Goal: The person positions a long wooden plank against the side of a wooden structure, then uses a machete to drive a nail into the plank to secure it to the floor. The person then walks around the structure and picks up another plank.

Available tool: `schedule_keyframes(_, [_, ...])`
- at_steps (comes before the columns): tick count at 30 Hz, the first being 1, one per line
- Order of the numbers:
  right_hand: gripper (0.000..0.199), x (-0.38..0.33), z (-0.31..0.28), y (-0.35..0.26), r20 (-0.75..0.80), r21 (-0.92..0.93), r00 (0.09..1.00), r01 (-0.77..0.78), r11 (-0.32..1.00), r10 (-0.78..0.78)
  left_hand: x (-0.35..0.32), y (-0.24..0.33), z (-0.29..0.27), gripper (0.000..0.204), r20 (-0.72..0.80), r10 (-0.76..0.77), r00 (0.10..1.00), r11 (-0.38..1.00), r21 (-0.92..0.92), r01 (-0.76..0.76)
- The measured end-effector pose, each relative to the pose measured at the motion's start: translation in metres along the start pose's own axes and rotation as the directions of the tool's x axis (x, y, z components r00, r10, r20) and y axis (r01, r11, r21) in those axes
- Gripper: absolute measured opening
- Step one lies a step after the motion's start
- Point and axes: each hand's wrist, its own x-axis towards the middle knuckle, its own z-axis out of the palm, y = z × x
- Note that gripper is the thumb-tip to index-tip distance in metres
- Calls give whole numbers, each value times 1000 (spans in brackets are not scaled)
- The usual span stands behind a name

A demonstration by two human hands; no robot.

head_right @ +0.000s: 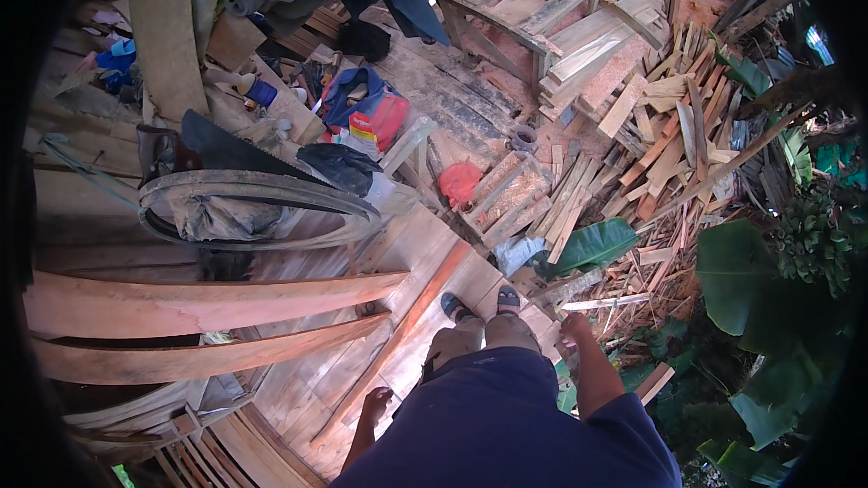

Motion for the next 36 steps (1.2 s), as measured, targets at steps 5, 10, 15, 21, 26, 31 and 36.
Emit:
schedule_keyframes(5, [16,-5,15,-49,-20,123,994,111,986,-109,-20,10,0,32,-54,8,999,998,-62,-12])
schedule_keyframes(10, [14,1,32,-92,-8,-34,954,298,954,-298,-25,26,0,20,-6,186,982,979,89,-185])
schedule_keyframes(15, [17,54,46,-86,-154,-242,822,507,828,-548,-24,15,4,19,36,162,986,987,15,-163])
schedule_keyframes(21, [16,52,42,-45,-215,-290,831,446,847,-512,-39,-7,9,27,46,132,990,979,148,-137])
schedule_keyframes(26, [15,39,39,-8,-139,-348,882,383,856,-451,-24,-17,9,20,10,20,1000,1000,-11,-20])
schedule_keyframes(31, [15,33,38,8,-68,-418,889,387,822,-453,-15,22,11,19,34,49,998,997,-55,-47])
schedule_keyframes(36, [14,44,51,17,-230,-649,850,229,726,-474,-8,59,4,22,86,129,988,991,13,-131])
